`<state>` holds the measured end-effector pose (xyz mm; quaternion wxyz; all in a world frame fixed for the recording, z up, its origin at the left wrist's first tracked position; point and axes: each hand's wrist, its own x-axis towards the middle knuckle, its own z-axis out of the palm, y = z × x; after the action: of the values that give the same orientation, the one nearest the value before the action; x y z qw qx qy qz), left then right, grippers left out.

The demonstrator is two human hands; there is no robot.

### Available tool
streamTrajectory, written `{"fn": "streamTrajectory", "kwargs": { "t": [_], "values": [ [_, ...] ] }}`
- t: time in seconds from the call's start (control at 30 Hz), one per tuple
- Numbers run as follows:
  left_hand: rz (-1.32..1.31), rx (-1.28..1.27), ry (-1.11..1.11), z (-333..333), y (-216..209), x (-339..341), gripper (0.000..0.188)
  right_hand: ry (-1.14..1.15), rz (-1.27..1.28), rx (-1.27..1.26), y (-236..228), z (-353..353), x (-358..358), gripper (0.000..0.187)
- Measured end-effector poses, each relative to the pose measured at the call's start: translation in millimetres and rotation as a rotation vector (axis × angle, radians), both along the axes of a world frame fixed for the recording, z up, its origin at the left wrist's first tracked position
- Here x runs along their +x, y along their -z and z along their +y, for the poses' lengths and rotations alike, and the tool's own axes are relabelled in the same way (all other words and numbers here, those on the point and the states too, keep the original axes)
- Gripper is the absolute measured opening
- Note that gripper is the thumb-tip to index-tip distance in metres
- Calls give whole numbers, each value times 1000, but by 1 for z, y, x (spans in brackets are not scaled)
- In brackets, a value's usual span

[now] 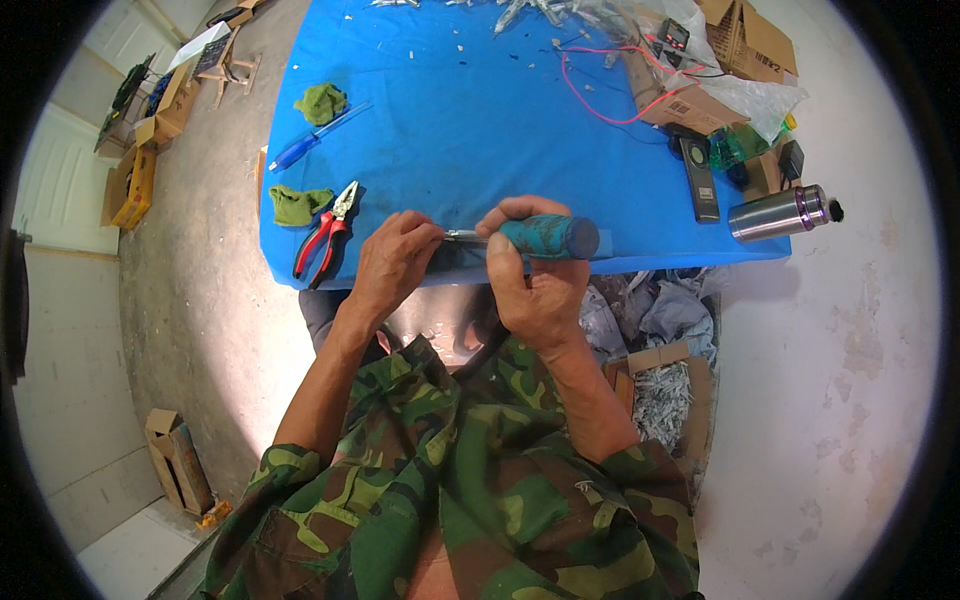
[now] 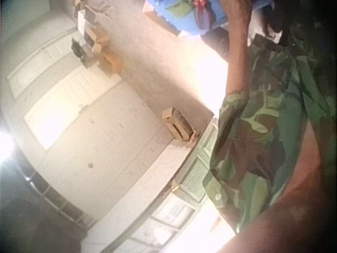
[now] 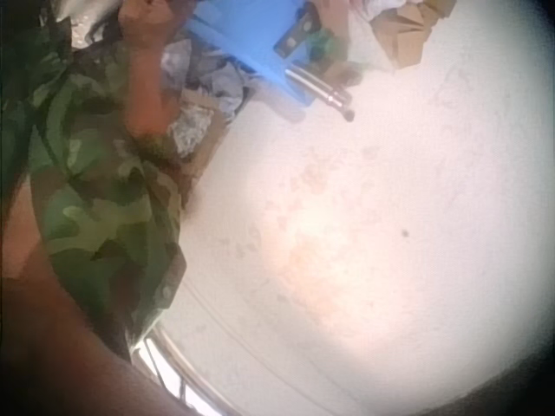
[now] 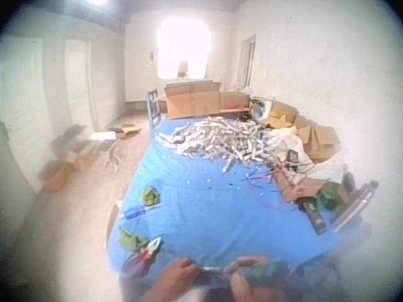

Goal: The person assembles a metal component using a screwdriver and pliers, handling various small pieces and wiping them with a cloth.

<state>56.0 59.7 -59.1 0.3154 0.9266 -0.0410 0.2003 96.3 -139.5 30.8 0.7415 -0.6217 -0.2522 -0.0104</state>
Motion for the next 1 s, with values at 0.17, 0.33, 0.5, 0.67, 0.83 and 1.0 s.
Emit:
{"fn": "streamTrajectory", "kwargs": {
  "t": [0.17,0.33,0.5,0.67,0.83,1.0],
  "values": [
    [7,12,0,0,2,1,9,28,-91,-68,6,1,1,29],
    [19,33,7,0,1,0,8,48,-124,-131,12,2,1,29],
    [46,49,18,2,-1,2,7,73,-53,-142,5,13,4,25],
    [38,55,23,3,0,3,7,65,-127,-188,3,19,5,21],
    [26,58,27,2,0,3,6,62,-97,-200,-3,21,7,19],
    [16,64,23,3,3,3,6,59,-70,-217,-5,24,17,19]
  ]
}}
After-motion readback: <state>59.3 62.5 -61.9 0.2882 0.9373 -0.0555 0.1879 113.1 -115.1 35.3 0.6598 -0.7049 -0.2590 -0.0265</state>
